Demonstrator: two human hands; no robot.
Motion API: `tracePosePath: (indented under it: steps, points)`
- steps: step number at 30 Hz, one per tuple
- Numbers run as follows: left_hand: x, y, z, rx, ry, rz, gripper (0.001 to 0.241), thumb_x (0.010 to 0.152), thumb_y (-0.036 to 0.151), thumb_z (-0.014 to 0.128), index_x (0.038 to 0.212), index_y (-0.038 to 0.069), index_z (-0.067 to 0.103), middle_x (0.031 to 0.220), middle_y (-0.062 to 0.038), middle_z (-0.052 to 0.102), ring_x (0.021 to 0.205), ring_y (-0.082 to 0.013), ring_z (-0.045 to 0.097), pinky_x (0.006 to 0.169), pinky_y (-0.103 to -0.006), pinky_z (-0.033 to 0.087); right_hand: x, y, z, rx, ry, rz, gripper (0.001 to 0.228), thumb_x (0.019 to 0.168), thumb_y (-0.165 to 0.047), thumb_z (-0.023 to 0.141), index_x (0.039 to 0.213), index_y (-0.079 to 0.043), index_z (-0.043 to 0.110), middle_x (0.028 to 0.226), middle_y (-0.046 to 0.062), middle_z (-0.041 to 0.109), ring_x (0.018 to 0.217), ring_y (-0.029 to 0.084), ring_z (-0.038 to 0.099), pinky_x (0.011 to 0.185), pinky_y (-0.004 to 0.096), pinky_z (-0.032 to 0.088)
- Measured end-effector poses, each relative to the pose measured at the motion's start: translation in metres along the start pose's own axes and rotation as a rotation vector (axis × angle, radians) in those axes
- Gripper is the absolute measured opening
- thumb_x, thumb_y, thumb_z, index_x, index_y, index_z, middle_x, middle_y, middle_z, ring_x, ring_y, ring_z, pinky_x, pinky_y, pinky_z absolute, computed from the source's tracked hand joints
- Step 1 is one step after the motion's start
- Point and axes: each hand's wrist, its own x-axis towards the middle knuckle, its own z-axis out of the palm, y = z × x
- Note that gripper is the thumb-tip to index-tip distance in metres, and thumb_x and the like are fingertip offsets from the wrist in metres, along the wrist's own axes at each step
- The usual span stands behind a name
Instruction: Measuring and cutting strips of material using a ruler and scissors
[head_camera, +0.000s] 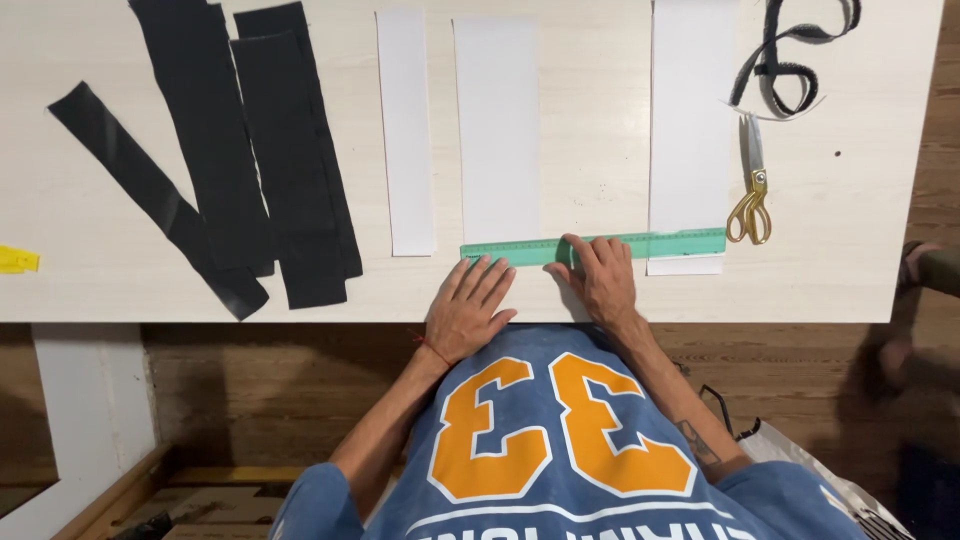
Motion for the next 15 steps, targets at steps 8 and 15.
tracePosePath:
  steps: [8, 15]
  points:
    - [0.004, 0.001, -0.003, 0.047, 0.094, 0.008, 0.064, 0.119, 0.06, 0.054, 0.166, 0.019, 0.067, 0.172, -0.008, 0.064, 0.161, -0.031, 0.059, 0.141, -0.0589, 0.043, 0.004, 0.0, -0.001, 0.002, 0.009, -0.033, 0.053, 0.108, -0.059, 0.082, 0.141, -0.018, 0.081, 0.095, 0.003, 0.058, 0.088, 0.028, 0.062, 0.083, 0.043, 0.052]
    - [0.008, 0.003, -0.012, 0.07, 0.103, -0.008, 0.064, 0.119, 0.061, 0.055, 0.168, 0.022, 0.066, 0.174, -0.005, 0.063, 0.163, -0.0306, 0.057, 0.139, -0.0683, 0.04, 0.011, 0.0, -0.007, -0.042, -0.004, -0.075, 0.052, 0.112, -0.062, 0.074, 0.14, -0.018, 0.078, 0.095, 0.002, 0.058, 0.09, 0.026, 0.063, 0.086, 0.041, 0.051]
